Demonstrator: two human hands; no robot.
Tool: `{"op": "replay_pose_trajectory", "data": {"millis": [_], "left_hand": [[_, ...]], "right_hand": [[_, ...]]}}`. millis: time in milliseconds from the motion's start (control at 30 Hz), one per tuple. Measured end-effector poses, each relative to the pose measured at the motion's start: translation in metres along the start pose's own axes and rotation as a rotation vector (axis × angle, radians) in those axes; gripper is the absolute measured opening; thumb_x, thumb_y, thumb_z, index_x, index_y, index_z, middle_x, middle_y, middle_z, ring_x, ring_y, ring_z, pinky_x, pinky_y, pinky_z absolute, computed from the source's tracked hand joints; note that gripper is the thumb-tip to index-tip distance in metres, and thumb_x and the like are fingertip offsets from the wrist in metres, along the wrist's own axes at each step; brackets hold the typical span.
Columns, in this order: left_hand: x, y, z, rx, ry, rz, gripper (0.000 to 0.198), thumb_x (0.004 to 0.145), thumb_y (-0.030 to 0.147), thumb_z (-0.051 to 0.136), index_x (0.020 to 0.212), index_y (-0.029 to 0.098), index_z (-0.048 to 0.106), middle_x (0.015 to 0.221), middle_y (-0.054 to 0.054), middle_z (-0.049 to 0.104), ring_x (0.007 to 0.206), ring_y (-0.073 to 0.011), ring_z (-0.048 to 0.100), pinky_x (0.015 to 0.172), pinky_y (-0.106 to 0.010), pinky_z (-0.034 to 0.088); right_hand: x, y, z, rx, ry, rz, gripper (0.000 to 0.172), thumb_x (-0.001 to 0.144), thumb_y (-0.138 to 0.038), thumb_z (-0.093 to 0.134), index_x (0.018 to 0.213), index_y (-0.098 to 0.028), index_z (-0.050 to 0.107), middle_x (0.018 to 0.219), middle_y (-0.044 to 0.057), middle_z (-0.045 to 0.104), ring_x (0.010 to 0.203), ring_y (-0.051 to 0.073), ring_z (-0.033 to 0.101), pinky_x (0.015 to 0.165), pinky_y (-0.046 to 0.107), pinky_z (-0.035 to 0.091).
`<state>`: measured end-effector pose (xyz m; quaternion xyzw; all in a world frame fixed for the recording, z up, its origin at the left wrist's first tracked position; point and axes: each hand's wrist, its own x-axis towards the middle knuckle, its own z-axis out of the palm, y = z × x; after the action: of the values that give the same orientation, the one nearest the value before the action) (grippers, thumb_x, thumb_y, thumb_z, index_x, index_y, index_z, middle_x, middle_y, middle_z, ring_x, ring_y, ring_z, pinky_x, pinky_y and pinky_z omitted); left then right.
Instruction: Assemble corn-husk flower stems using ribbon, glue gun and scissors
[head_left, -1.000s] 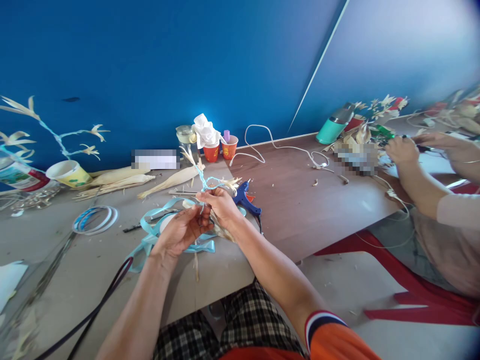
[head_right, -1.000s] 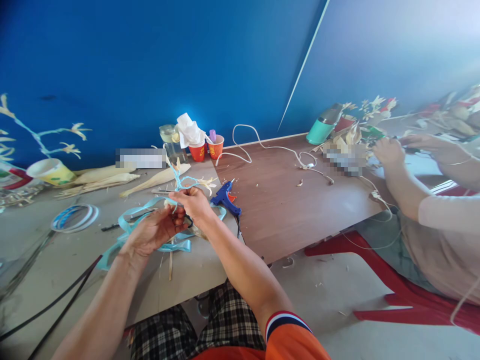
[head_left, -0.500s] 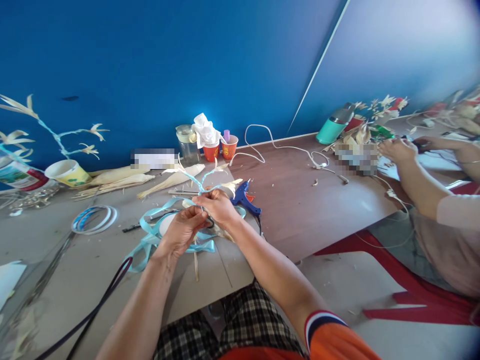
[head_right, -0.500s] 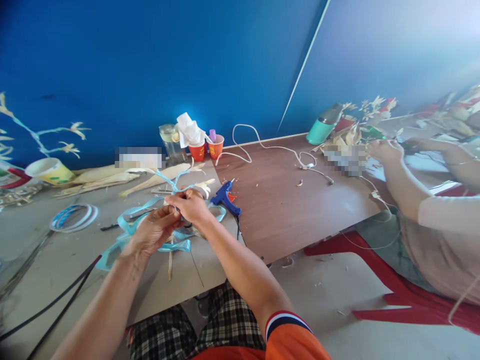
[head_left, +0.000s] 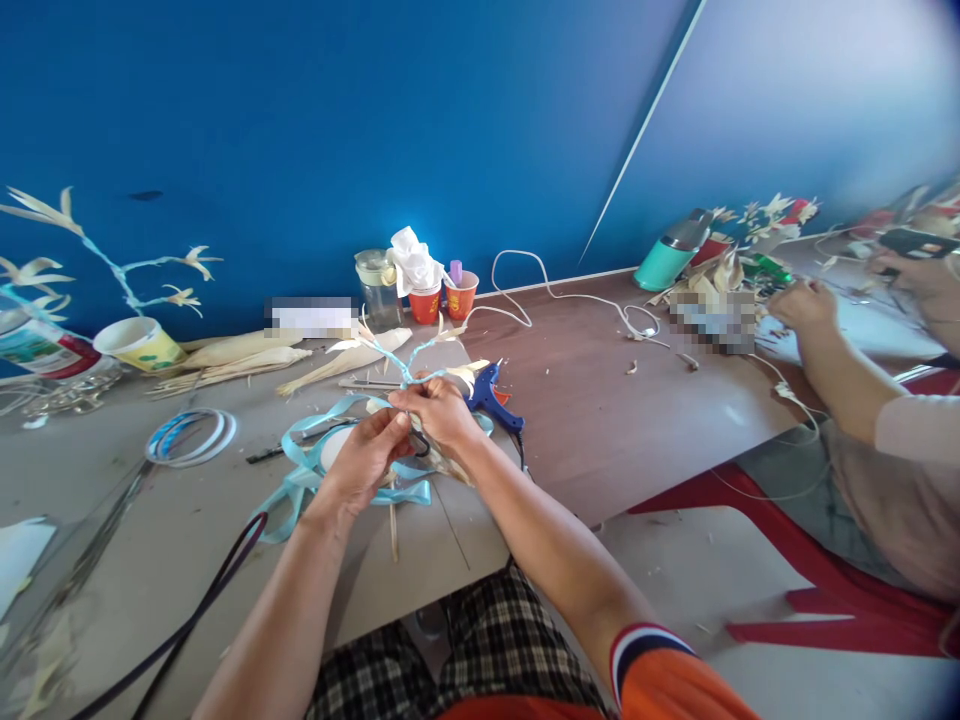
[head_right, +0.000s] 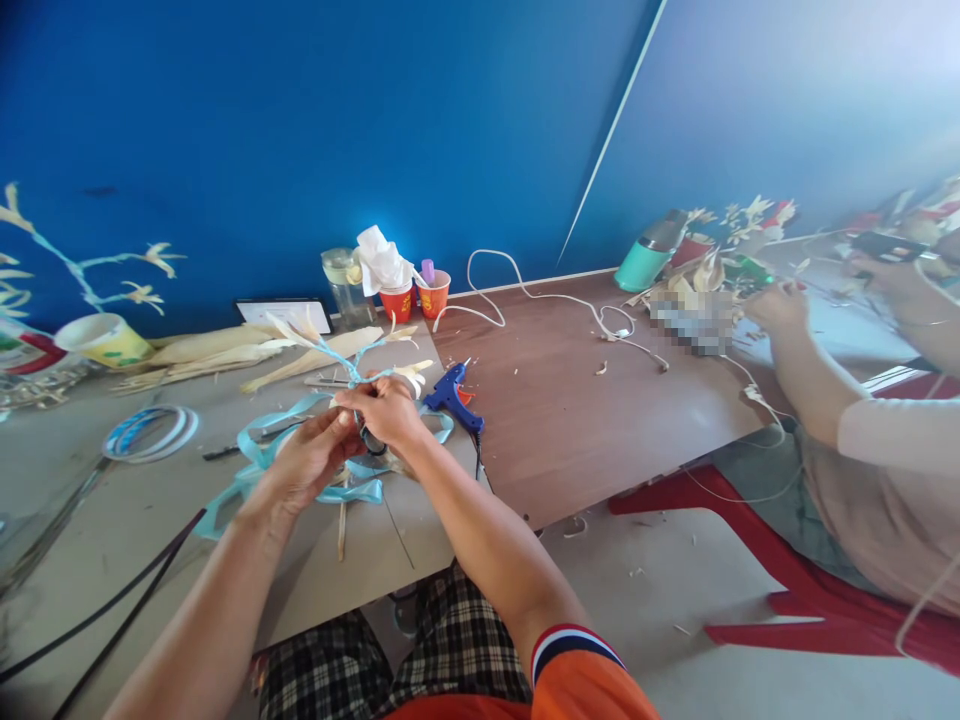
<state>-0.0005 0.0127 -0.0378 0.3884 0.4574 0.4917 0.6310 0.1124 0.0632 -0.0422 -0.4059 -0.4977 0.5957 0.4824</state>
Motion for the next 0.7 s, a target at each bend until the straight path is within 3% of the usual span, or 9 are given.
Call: {"op": "replay_pose_trajectory", "data": {"millis": [167, 367, 567, 700], "left_hand": [[-0.001, 0.003, 0.003, -0.079, 0.021, -0.037, 0.025, 0.06, 0.029, 0.08, 0.075, 0.013, 0.068, 0.068, 0.0, 0.058, 0.059, -0.0071, 0.049, 0.057, -0.019, 0.045], [-0.001, 0.004, -0.001, -0.276, -0.039, -0.07, 0.018, 0.06, 0.023, 0.079, 0.062, 0.013, 0.065, 0.065, 0.001, 0.056, 0.052, -0.0055, 0.046, 0.058, -0.023, 0.048], [-0.002, 0.007, -0.003, -0.301, -0.07, -0.083, 0.014, 0.068, 0.022, 0.073, 0.065, 0.011, 0.064, 0.065, 0.001, 0.053, 0.05, -0.0046, 0.043, 0.06, -0.025, 0.05], [-0.002, 0.007, -0.002, -0.282, -0.057, -0.049, 0.014, 0.07, 0.022, 0.072, 0.066, 0.012, 0.064, 0.064, 0.002, 0.052, 0.049, -0.0042, 0.042, 0.06, -0.024, 0.049]], "right_hand": [[0.001, 0.001, -0.001, 0.023, -0.036, -0.003, 0.032, 0.063, -0.037, 0.07, 0.048, -0.016, 0.051, 0.047, -0.005, 0.046, 0.046, 0.007, 0.042, 0.047, 0.022, 0.033], [-0.005, -0.007, -0.001, 0.255, -0.223, 0.109, 0.033, 0.065, -0.041, 0.071, 0.052, -0.015, 0.055, 0.048, -0.002, 0.054, 0.042, 0.008, 0.045, 0.043, 0.022, 0.033], [-0.006, -0.011, -0.004, 0.37, -0.23, 0.176, 0.031, 0.058, -0.04, 0.076, 0.068, -0.013, 0.065, 0.05, -0.002, 0.058, 0.044, 0.008, 0.049, 0.046, 0.021, 0.037], [-0.006, -0.011, -0.004, 0.405, -0.244, 0.164, 0.03, 0.059, -0.037, 0.076, 0.072, -0.014, 0.064, 0.053, -0.002, 0.057, 0.047, 0.009, 0.05, 0.046, 0.021, 0.038]]}}
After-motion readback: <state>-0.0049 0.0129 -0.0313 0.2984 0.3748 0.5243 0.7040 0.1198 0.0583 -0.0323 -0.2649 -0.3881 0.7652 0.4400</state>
